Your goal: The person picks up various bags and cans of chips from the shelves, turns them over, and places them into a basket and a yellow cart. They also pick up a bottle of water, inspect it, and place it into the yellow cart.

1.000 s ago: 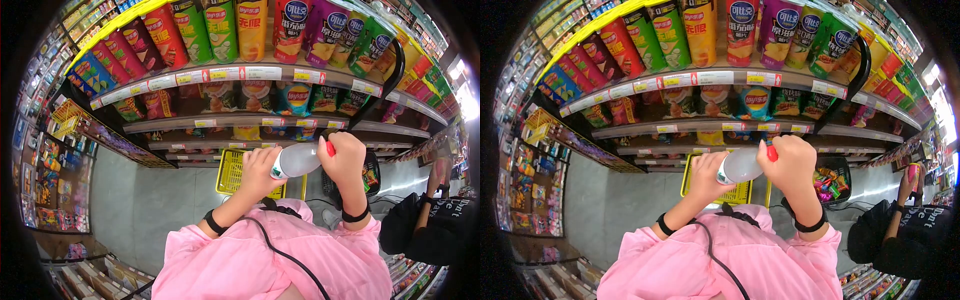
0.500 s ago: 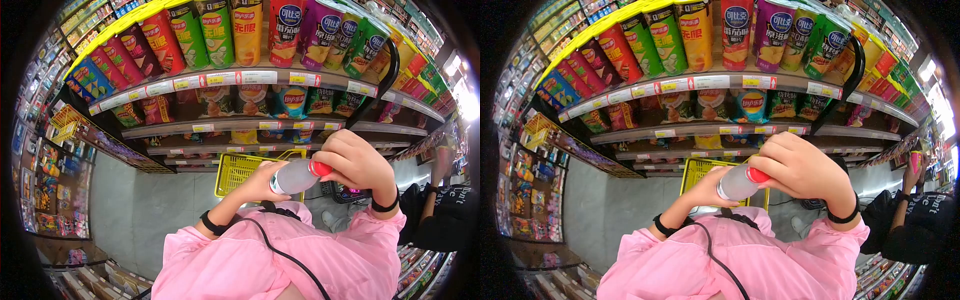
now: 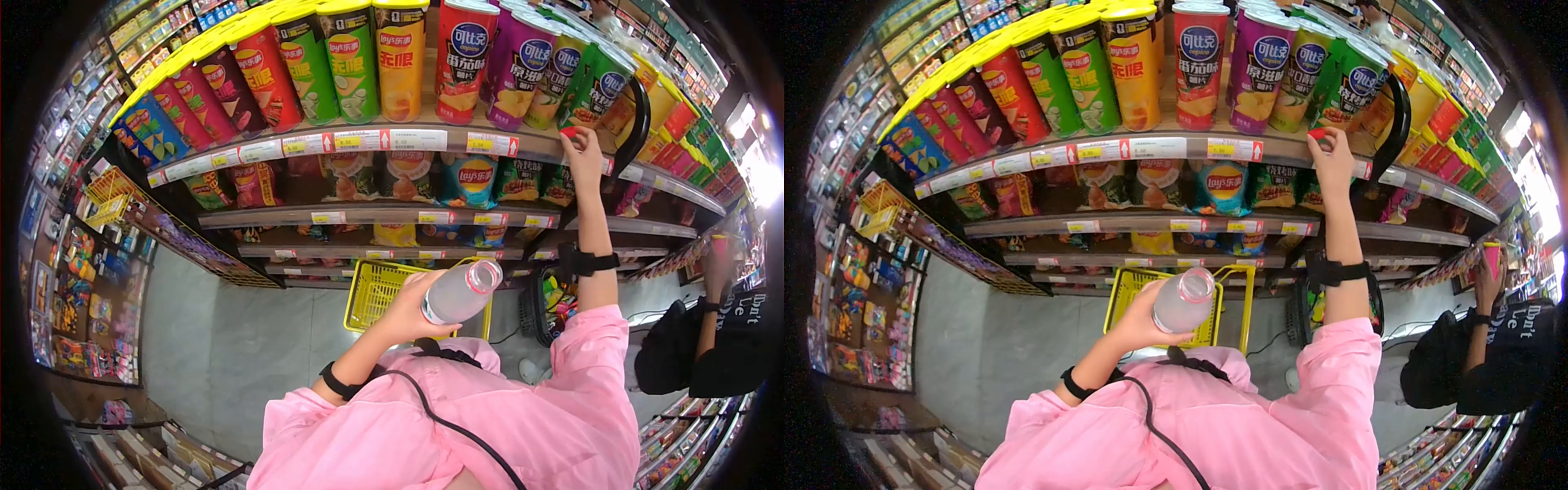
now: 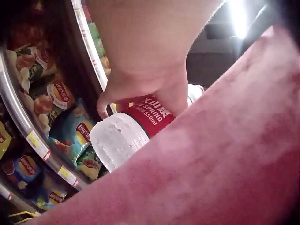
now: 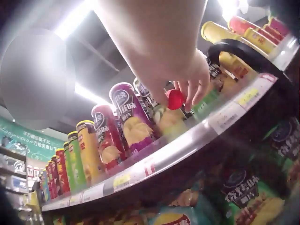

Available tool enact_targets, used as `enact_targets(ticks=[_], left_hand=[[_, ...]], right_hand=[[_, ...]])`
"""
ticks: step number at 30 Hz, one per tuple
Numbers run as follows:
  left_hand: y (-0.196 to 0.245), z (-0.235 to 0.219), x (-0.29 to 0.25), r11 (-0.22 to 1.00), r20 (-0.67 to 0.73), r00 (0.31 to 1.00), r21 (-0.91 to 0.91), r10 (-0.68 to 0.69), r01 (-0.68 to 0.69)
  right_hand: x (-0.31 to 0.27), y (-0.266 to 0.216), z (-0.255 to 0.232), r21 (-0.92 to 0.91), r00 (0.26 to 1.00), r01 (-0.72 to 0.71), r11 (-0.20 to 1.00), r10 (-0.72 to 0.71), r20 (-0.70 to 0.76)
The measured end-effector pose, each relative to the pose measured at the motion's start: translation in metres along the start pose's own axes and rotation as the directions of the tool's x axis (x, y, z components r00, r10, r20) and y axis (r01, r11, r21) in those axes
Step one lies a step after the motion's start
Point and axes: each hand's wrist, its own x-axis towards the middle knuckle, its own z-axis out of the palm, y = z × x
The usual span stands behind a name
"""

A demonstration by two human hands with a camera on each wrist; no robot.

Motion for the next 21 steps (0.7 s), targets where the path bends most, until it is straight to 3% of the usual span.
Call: enact_targets(ticks=[2,6,9,12,18,21], left_hand=[[-0.002,0.000,-0.003,0.999,-0.023,1.000,0.024,-0.020,0.021],[0.001,0.000,-0.008,0.998,-0.084,0.995,0.014,-0.055,0.056],[-0.004,0.000,-0.010,0.997,-0.110,0.991,0.005,-0.081,0.082],[-0.005,0.003,-0.012,0.995,-0.146,0.985,0.020,-0.090,0.094],[-0.010,0.005,-0.011,0.993,-0.138,0.984,-0.002,-0.116,0.116],[-0.007,0.005,-0.011,0.991,-0.116,0.985,-0.002,-0.131,0.132]], right_hand=[[-0.003,-0.018,0.011,-0.078,0.999,0.012,0.997,-0.016,-0.042],[0.007,-0.005,0.023,-0.255,0.982,0.097,0.962,-0.134,-0.132],[0.012,0.005,0.026,-0.246,0.958,0.190,0.951,-0.234,-0.163],[0.008,0.003,0.025,-0.555,0.926,0.231,0.799,-0.355,-0.126],[0.004,-0.020,0.020,-0.810,0.978,0.157,0.566,-0.204,0.047],[0.005,-0.015,0.015,-0.735,0.981,0.184,0.653,-0.174,0.090]])
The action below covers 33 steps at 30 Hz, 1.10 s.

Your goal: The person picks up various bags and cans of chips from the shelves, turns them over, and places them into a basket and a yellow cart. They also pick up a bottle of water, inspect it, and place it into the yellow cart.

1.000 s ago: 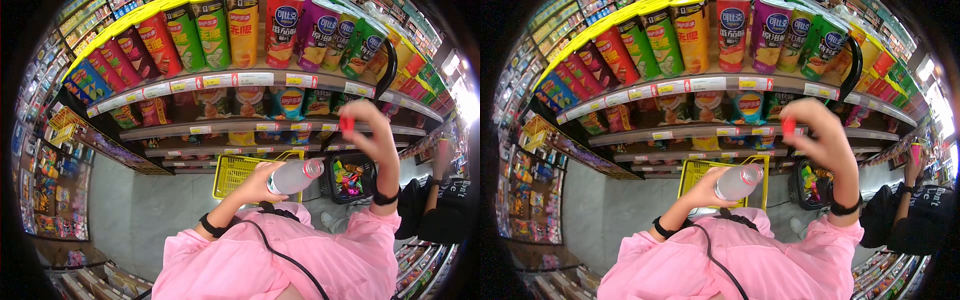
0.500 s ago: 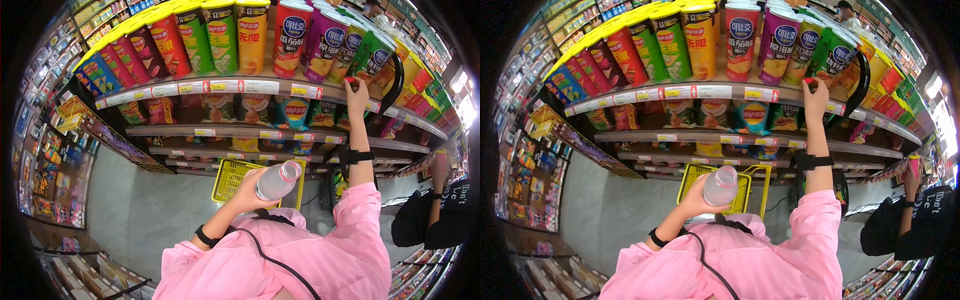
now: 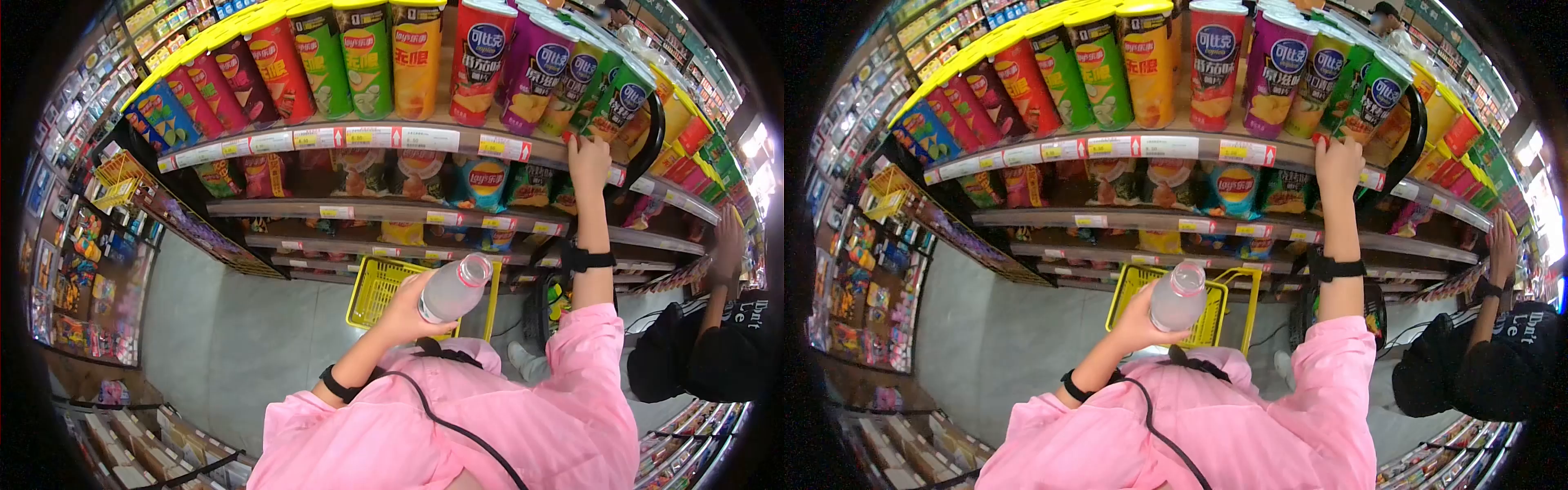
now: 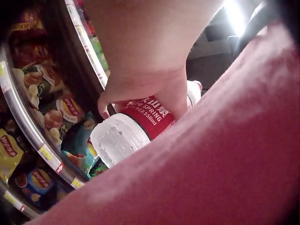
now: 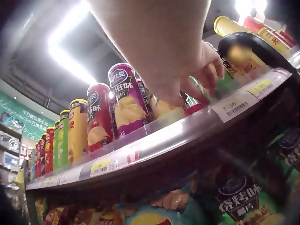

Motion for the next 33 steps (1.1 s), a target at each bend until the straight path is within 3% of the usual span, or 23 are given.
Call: enact_targets(ticks=[3,4,7,8,11,15,18,21,22,24,25,26,27,29,31,32,33], left_hand=[[0.000,0.000,0.003,1.000,-0.003,1.000,0.007,0.018,-0.018],[0.000,0.001,0.002,1.000,-0.005,1.000,0.007,0.023,-0.023],[0.000,0.002,0.002,1.000,0.008,1.000,-0.007,0.024,-0.024],[0.000,0.003,0.002,1.000,0.016,1.000,-0.014,0.015,-0.014],[-0.002,0.003,-0.001,1.000,0.033,0.999,-0.026,0.000,0.001],[-0.002,0.003,-0.001,1.000,0.039,0.999,-0.025,0.007,-0.006],[0.000,0.002,-0.001,1.000,0.042,0.999,-0.009,0.028,-0.027],[0.002,0.004,-0.002,0.999,0.054,0.998,-0.033,0.014,-0.012],[0.002,0.004,-0.001,0.999,0.060,0.998,-0.046,0.004,-0.001],[-0.005,0.007,-0.002,0.997,0.030,0.999,-0.075,-0.013,0.015],[-0.007,0.008,-0.002,0.996,0.010,1.000,-0.089,-0.021,0.022],[-0.005,0.009,-0.001,0.994,0.007,1.000,-0.108,-0.022,0.023],[-0.003,0.007,0.002,0.992,0.003,1.000,-0.124,-0.023,0.023],[0.001,0.005,0.005,0.990,-0.016,0.999,-0.136,-0.029,0.026],[0.002,0.005,0.004,0.990,-0.042,0.998,-0.130,-0.054,0.048],[0.002,0.004,0.005,0.995,-0.055,0.998,-0.098,-0.019,0.013],[0.001,0.003,0.004,0.998,-0.062,0.998,-0.055,-0.013,0.009]], right_hand=[[-0.002,0.010,-0.005,0.390,0.952,0.037,0.920,0.085,-0.293],[-0.004,0.012,-0.006,0.452,0.946,-0.117,0.884,0.237,-0.219],[0.003,0.039,0.022,0.499,0.919,-0.197,0.844,0.335,-0.206],[0.006,0.049,0.030,0.587,0.932,-0.252,0.769,0.356,-0.066],[0.005,0.036,0.007,0.577,0.917,-0.371,0.727,0.385,0.104],[0.006,0.053,0.036,0.691,0.955,-0.223,0.688,0.298,0.011],[0.004,0.049,0.035,0.774,0.954,-0.208,0.598,0.299,0.025],[-0.005,0.039,0.015,0.556,0.940,-0.114,0.823,0.270,-0.207],[-0.013,0.022,-0.016,0.665,0.935,-0.106,0.740,0.302,-0.187],[-0.042,-0.017,-0.064,0.926,0.974,-0.094,0.365,0.228,0.009],[-0.061,-0.037,-0.081,0.977,0.985,-0.165,0.133,0.072,0.156],[-0.080,-0.041,-0.084,0.981,0.932,-0.153,0.119,-0.314,0.184],[-0.108,-0.054,-0.081,0.977,0.863,-0.210,0.041,-0.462,0.205],[-0.151,-0.084,-0.105,0.922,0.748,-0.384,-0.041,-0.599,0.285],[-0.179,-0.097,-0.113,0.942,0.712,-0.264,0.209,-0.616,0.336],[-0.183,-0.107,-0.122,0.949,0.758,-0.193,0.247,-0.577,0.304],[-0.190,-0.114,-0.123,0.946,0.797,-0.222,0.238,-0.515,0.316]])
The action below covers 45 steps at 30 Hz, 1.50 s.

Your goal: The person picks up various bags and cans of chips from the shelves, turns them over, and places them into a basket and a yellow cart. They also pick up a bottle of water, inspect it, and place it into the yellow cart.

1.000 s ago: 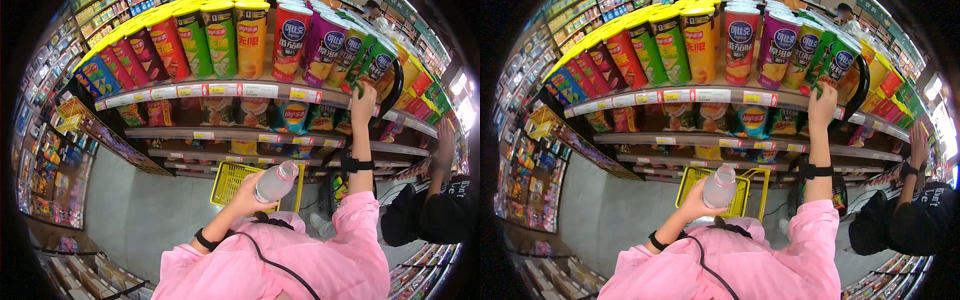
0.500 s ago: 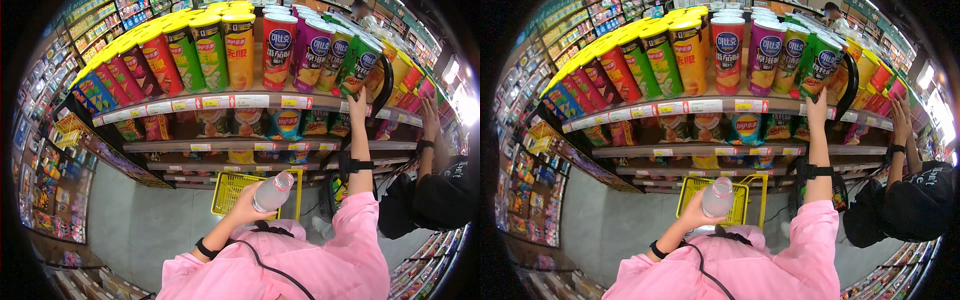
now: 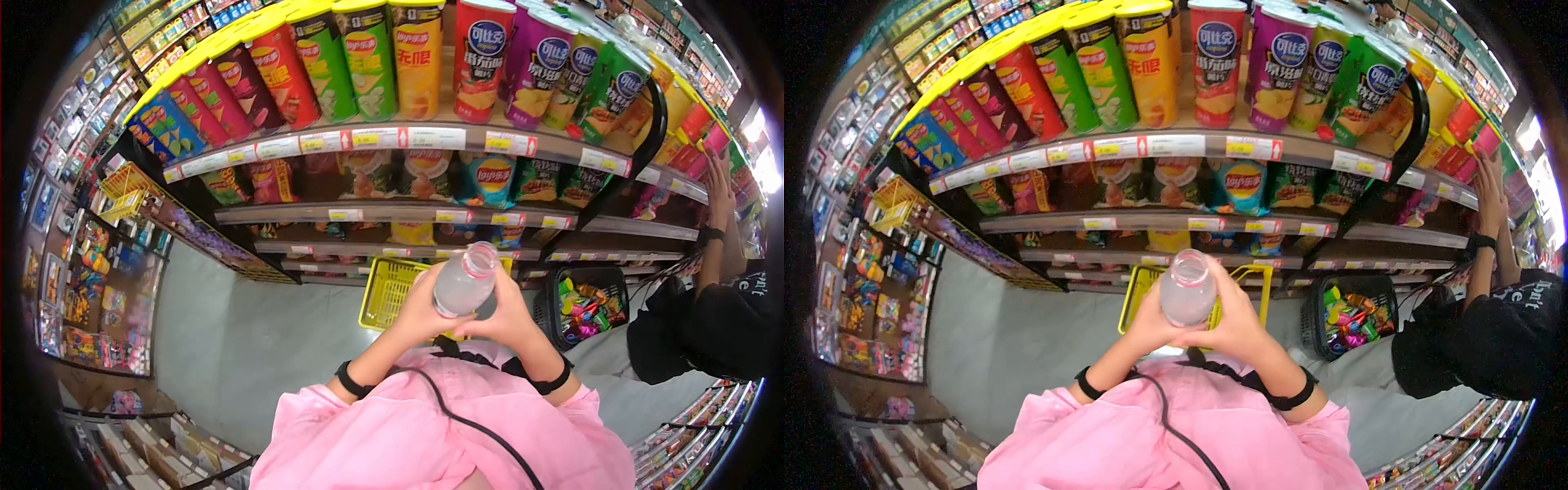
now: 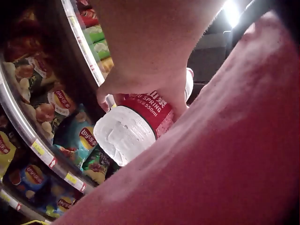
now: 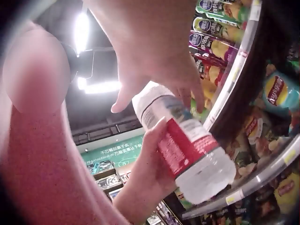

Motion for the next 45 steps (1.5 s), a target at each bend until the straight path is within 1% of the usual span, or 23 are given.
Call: enact_targets(ticks=[2,3,6,7,10,11,13,15,17,18,19,20,22,23,26,27,28,30,31,34,39,42,45], left_hand=[[-0.002,-0.002,0.000,0.996,-0.014,1.000,0.084,0.028,-0.027],[-0.001,-0.002,-0.001,0.997,-0.021,1.000,0.080,0.010,-0.008],[0.000,-0.003,-0.003,0.999,-0.051,0.998,-0.033,0.038,-0.040],[0.001,-0.006,-0.002,0.999,0.019,0.999,-0.041,0.032,-0.032],[0.005,-0.011,-0.001,0.991,0.021,0.993,-0.056,0.119,-0.118],[0.002,-0.012,0.001,0.987,0.037,0.987,-0.053,0.156,-0.153],[0.001,-0.024,0.008,0.970,0.137,0.970,0.109,0.203,-0.219],[-0.017,-0.026,0.008,0.956,0.215,0.959,0.188,0.183,-0.225],[-0.048,-0.025,0.005,0.973,0.259,0.958,0.161,0.120,-0.165],[-0.046,-0.028,0.004,0.982,0.275,0.957,0.132,0.095,-0.135],[-0.004,-0.042,-0.001,0.992,0.278,0.957,0.069,0.083,-0.105],[0.021,-0.051,-0.004,0.997,0.282,0.957,0.005,0.072,-0.076],[0.022,-0.054,-0.009,1.000,0.286,0.958,0.005,0.005,-0.006],[0.018,-0.055,-0.011,1.000,0.293,0.956,-0.010,-0.018,0.022],[0.018,-0.061,-0.015,0.997,0.305,0.952,-0.055,-0.037,0.057],[0.018,-0.062,-0.016,0.996,0.301,0.953,-0.064,-0.045,0.067],[0.018,-0.064,-0.017,0.994,0.297,0.953,-0.072,-0.054,0.079],[0.015,-0.068,-0.020,0.997,0.287,0.957,-0.051,-0.039,0.056],[0.012,-0.069,-0.021,0.996,0.284,0.957,-0.058,-0.049,0.068],[0.007,-0.070,-0.025,0.994,0.272,0.961,-0.080,-0.053,0.077],[0.003,-0.073,-0.031,0.990,0.259,0.965,-0.115,-0.043,0.075],[0.003,-0.075,-0.035,0.987,0.259,0.964,-0.129,-0.060,0.096],[0.004,-0.076,-0.037,0.982,0.261,0.962,-0.145,-0.077,0.117]], right_hand=[[0.000,-0.002,0.013,0.041,0.989,-0.026,0.999,0.032,-0.147],[0.000,-0.003,0.019,0.009,0.974,-0.029,1.000,0.031,-0.224],[-0.002,-0.013,0.028,-0.052,0.960,-0.070,0.996,0.053,-0.276],[-0.004,-0.013,0.033,-0.090,0.930,-0.007,0.996,-0.027,-0.367],[-0.003,-0.026,0.028,-0.246,0.918,0.105,0.963,-0.189,-0.350],[-0.002,-0.034,0.026,-0.255,0.915,0.121,0.959,-0.207,-0.346],[0.005,-0.053,0.014,-0.370,0.876,0.275,0.887,-0.390,-0.284],[0.012,-0.071,-0.001,-0.441,0.827,0.415,0.796,-0.532,-0.181],[0.018,-0.093,-0.008,-0.450,0.764,0.496,0.743,-0.619,-0.181],[0.021,-0.105,-0.010,-0.466,0.734,0.528,0.710,-0.658,-0.171],[0.024,-0.117,-0.013,-0.482,0.701,0.558,0.675,-0.695,-0.160],[0.025,-0.127,-0.014,-0.503,0.685,0.567,0.653,-0.712,-0.152],[0.029,-0.140,-0.014,-0.544,0.647,0.587,0.600,-0.751,-0.132],[0.032,-0.140,-0.011,-0.549,0.583,0.621,0.560,-0.798,-0.155],[0.041,-0.143,-0.006,-0.533,0.466,0.700,0.475,-0.870,-0.163],[0.040,-0.147,-0.004,-0.541,0.475,0.689,0.483,-0.864,-0.167],[0.041,-0.150,-0.004,-0.558,0.463,0.688,0.464,-0.873,-0.156],[0.040,-0.155,-0.003,-0.591,0.442,0.682,0.431,-0.887,-0.136],[0.040,-0.158,0.000,-0.627,0.448,0.644,0.437,-0.881,-0.154],[0.045,-0.174,-0.004,-0.681,0.423,0.631,0.372,-0.901,-0.100],[0.039,-0.188,0.014,-0.746,0.485,0.476,0.466,-0.847,-0.220],[0.038,-0.199,0.017,-0.751,0.515,0.432,0.499,-0.820,-0.249],[0.044,-0.207,0.019,-0.766,0.456,0.438,0.470,-0.851,-0.261]])
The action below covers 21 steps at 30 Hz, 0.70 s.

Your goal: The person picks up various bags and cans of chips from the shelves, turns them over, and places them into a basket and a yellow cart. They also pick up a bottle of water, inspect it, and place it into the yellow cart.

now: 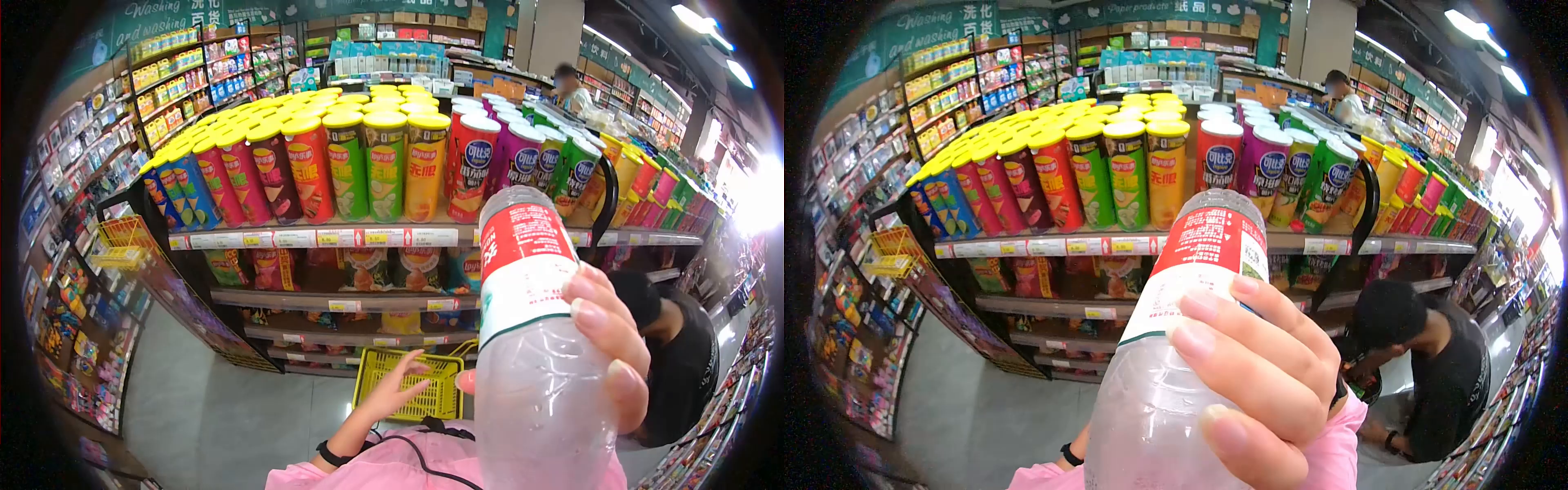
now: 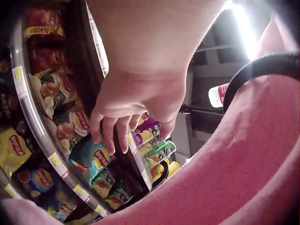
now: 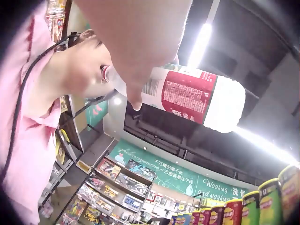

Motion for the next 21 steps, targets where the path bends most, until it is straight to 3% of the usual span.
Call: enact_targets(ticks=[3,18,21], left_hand=[[-0.006,-0.001,-0.002,1.000,-0.004,1.000,-0.005,0.027,-0.027],[-0.011,-0.010,-0.018,1.000,-0.089,0.996,0.000,-0.011,0.011],[-0.010,-0.009,-0.019,1.000,-0.100,0.995,0.007,-0.006,0.006]], right_hand=[[0.009,-0.001,0.011,-0.015,0.991,0.056,0.998,-0.058,-0.121],[0.006,-0.002,0.016,0.132,0.990,0.107,0.986,-0.093,-0.108],[-0.006,-0.008,0.016,0.185,0.998,0.009,0.983,0.003,-0.060]])
